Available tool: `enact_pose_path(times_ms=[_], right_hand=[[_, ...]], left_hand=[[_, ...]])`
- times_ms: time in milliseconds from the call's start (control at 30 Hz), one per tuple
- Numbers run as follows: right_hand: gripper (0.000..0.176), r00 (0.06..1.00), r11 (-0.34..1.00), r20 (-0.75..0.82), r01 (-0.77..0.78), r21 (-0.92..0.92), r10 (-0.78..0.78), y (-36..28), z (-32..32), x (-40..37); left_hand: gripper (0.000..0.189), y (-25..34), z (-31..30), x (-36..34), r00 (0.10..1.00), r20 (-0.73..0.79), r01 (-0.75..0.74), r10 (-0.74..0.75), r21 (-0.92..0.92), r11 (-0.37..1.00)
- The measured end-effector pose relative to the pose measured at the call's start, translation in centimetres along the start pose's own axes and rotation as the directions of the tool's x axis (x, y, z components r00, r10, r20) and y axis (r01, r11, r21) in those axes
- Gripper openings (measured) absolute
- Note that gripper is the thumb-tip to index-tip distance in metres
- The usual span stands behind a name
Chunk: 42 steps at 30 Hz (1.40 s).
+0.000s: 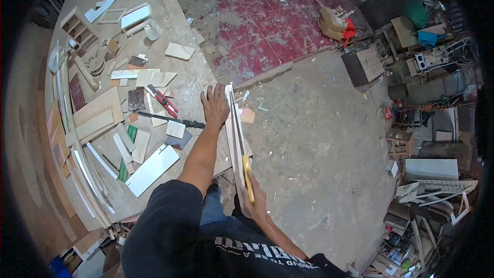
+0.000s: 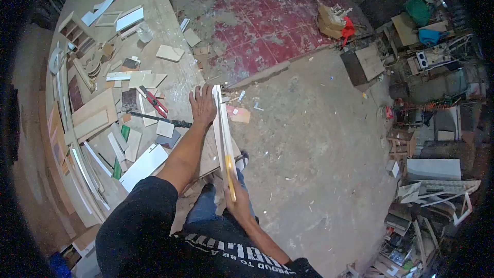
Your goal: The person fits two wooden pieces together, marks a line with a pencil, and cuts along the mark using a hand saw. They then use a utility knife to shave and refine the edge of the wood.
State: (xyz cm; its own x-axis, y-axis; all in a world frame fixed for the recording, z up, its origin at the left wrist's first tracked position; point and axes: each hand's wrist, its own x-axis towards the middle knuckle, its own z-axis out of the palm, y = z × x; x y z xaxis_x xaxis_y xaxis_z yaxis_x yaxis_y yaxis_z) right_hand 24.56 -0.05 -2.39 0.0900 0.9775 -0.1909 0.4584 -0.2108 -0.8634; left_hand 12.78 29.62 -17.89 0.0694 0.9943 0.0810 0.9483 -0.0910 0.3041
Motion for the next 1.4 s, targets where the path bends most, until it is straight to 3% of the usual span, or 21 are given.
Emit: enact_pose_path(times_ms=[67, 133, 267, 367, 467, 500, 567, 633, 667, 700, 733, 867, 933, 1000, 1133, 1200, 1267, 1367, 1400], right_hand=[[0.059, 0.998, 0.998, -0.050, 0.043, -0.055, -0.046, 0.5, -1.0, -5.0], [0.050, 0.976, 1.000, -0.218, 0.005, -0.029, -0.011, 0.4, -3.0, -7.9], [0.040, 0.970, 0.999, -0.239, -0.043, -0.014, 0.039, 2.0, -6.3, -11.3], [0.037, 0.942, 0.994, -0.335, -0.019, -0.111, -0.019, 4.6, -6.8, -12.2], [0.038, 0.928, 0.975, -0.322, -0.215, -0.046, 0.189, 5.8, -6.9, -13.6], [0.038, 0.927, 0.976, -0.324, -0.214, -0.036, 0.191, 6.2, -6.6, -13.8], [0.038, 0.914, 0.982, -0.402, -0.023, -0.188, -0.056, 7.2, -6.3, -13.8], [0.040, 0.918, 0.978, -0.393, -0.024, -0.207, -0.061, 6.1, -6.4, -14.2], [0.038, 0.925, 0.987, -0.374, -0.116, -0.113, 0.066, 5.0, -6.7, -13.8], [0.036, 0.920, 0.979, -0.347, -0.204, -0.022, 0.184, 3.9, -6.9, -13.2], [0.037, 0.917, 0.977, -0.345, -0.214, 0.004, 0.202, 3.3, -7.1, -13.0], [0.036, 0.899, 0.977, -0.386, -0.213, 0.025, 0.206, 2.9, -7.6, -13.5], [0.035, 0.909, 0.988, -0.409, -0.125, -0.092, 0.077, 3.3, -8.2, -14.0], [0.035, 0.907, 0.985, -0.401, -0.166, -0.051, 0.132, 4.3, -9.1, -14.5], [0.035, 0.908, 0.969, -0.355, -0.245, -0.024, 0.221, 8.1, -11.3, -15.0], [0.034, 0.923, 0.972, -0.343, -0.218, -0.090, 0.175, 10.0, -12.8, -15.3], [0.033, 0.936, 0.970, -0.328, -0.186, -0.157, 0.126, 12.6, -14.6, -16.2], [0.036, 0.929, 0.944, -0.273, -0.297, -0.141, 0.252, 18.5, -17.7, -19.5], [0.034, 0.916, 0.931, -0.289, -0.331, -0.151, 0.278, 20.9, -18.8, -20.8]], left_hand=[[0.053, 0.0, 0.5, -0.7, 1.000, -0.005, -0.014, 0.014, 0.000, 1.000], [0.051, 0.1, -0.4, -0.2, 1.000, -0.007, -0.014, 0.014, -0.008, 1.000], [0.048, 1.1, -3.3, -1.5, 0.997, 0.035, -0.074, 0.072, 0.084, 0.994], [0.049, 1.4, -3.8, -4.5, 0.979, 0.046, -0.201, 0.196, 0.146, 0.969], [0.062, 3.3, -4.6, -9.8, 0.984, 0.132, -0.127, 0.118, 0.067, 0.990], [0.071, 3.9, -4.6, -11.5, 0.988, 0.146, -0.045, 0.040, 0.026, 0.999], [0.080, 5.3, -5.5, -13.2, 0.987, 0.158, 0.036, -0.033, -0.016, 0.999], [0.092, 6.8, -7.4, -16.1, 0.967, 0.240, 0.086, -0.082, -0.006, 0.996], [0.099, 7.4, -7.6, -17.0, 0.969, 0.226, 0.106, -0.101, -0.006, 0.994], [0.099, 7.8, -7.6, -17.2, 0.971, 0.220, 0.101, -0.095, -0.012, 0.995], [0.099, 8.1, -7.6, -17.5, 0.960, 0.248, 0.134, -0.126, -0.019, 0.991], [0.098, 8.7, -7.7, -17.6, 0.942, 0.276, 0.213, -0.191, -0.052, 0.976], [0.099, 8.6, -7.3, -17.4, 0.943, 0.272, 0.219, -0.191, -0.077, 0.973], [0.100, 8.6, -7.1, -17.6, 0.943, 0.269, 0.227, -0.196, -0.090, 0.970], [0.095, 8.3, -6.8, -18.1, 0.957, 0.228, 0.214, -0.178, -0.142, 0.966], [0.092, 8.3, -6.3, -18.3, 0.959, 0.214, 0.219, -0.183, -0.158, 0.963], [0.089, 8.4, -5.7, -18.8, 0.931, 0.227, 0.321, -0.286, -0.135, 0.937], [0.088, 8.3, -4.5, -19.5, 0.912, 0.249, 0.372, -0.325, -0.172, 0.912], [0.088, 8.0, -3.4, -20.0, 0.928, 0.187, 0.354, -0.323, -0.164, 0.921]])
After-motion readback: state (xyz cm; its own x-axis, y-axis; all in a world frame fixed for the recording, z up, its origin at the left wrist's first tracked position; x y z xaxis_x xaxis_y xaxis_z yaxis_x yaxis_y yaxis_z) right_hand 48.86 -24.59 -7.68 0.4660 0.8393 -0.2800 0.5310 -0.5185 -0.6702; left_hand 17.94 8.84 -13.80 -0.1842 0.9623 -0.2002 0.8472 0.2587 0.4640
